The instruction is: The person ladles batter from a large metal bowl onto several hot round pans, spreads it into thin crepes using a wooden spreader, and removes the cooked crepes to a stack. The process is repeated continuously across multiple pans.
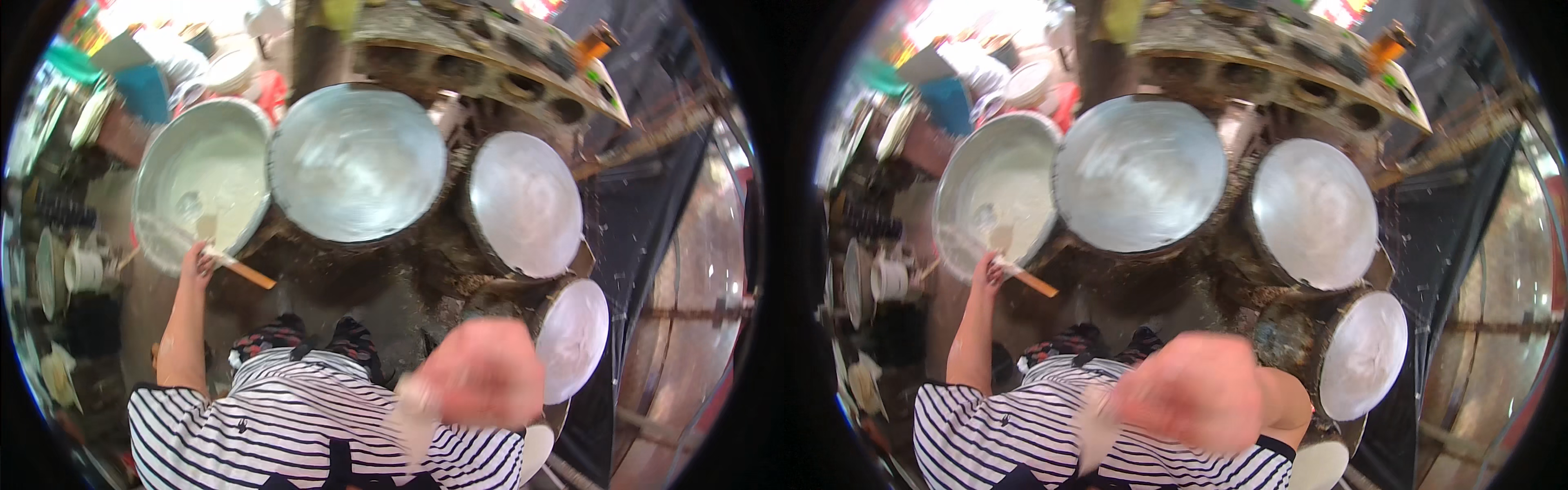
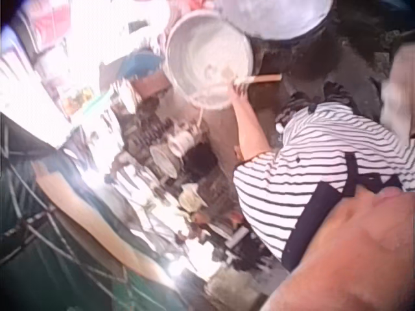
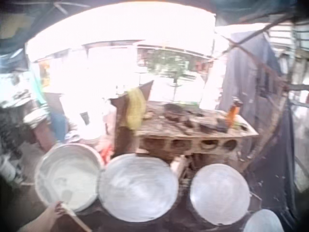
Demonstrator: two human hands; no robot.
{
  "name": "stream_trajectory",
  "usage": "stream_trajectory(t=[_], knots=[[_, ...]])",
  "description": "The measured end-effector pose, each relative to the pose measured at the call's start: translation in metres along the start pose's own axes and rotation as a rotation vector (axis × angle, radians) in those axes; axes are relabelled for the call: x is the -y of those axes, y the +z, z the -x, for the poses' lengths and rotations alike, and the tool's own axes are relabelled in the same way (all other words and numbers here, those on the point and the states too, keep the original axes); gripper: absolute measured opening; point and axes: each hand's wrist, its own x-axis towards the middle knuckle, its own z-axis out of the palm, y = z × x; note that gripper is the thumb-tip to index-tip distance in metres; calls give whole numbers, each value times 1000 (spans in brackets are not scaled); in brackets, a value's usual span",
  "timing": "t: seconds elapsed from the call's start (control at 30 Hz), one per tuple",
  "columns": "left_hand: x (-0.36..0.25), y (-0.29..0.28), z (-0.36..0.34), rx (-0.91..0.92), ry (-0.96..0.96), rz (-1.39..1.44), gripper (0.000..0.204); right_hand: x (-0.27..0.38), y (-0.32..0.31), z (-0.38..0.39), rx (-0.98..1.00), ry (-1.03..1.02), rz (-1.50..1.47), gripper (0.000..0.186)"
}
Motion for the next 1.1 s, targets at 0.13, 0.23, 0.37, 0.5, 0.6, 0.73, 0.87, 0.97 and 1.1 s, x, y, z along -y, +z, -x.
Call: stream_trajectory(t=[0.13, 0.23, 0.37, 0.5, 0.6, 0.73, 0.87, 0.97, 1.1], knots=[[6, -54, 10, 139, -23, 15, 20, -8, 82, -62, 251, -504, -263, 19], [2, -78, 14, 89, -32, 90, 16, -8, 123, -102, 455, -333, -296, 19], [-13, -68, -1, 125, -106, -16, 17, -92, 249, -102, 65, 464, -113, 31], [-26, -77, -18, 119, -148, -18, 18, -267, 432, -23, 411, 983, -74, 39], [-27, -88, -29, 73, -176, -2, 19, -251, 481, -33, 517, 1682, -759, 28], [-48, -105, -43, 0, -161, 95, 26, -277, 478, -42, 401, 1571, -689, 20], [-47, -131, -75, -33, -136, -195, 30, -325, 449, -59, 722, 871, 847, 15], [-52, -125, -81, -88, -50, -390, 27, -330, 456, -91, 997, 717, 838, 14], [-47, -116, -104, -120, 1, -582, 25, -340, 471, -121, 882, 795, 881, 16]])
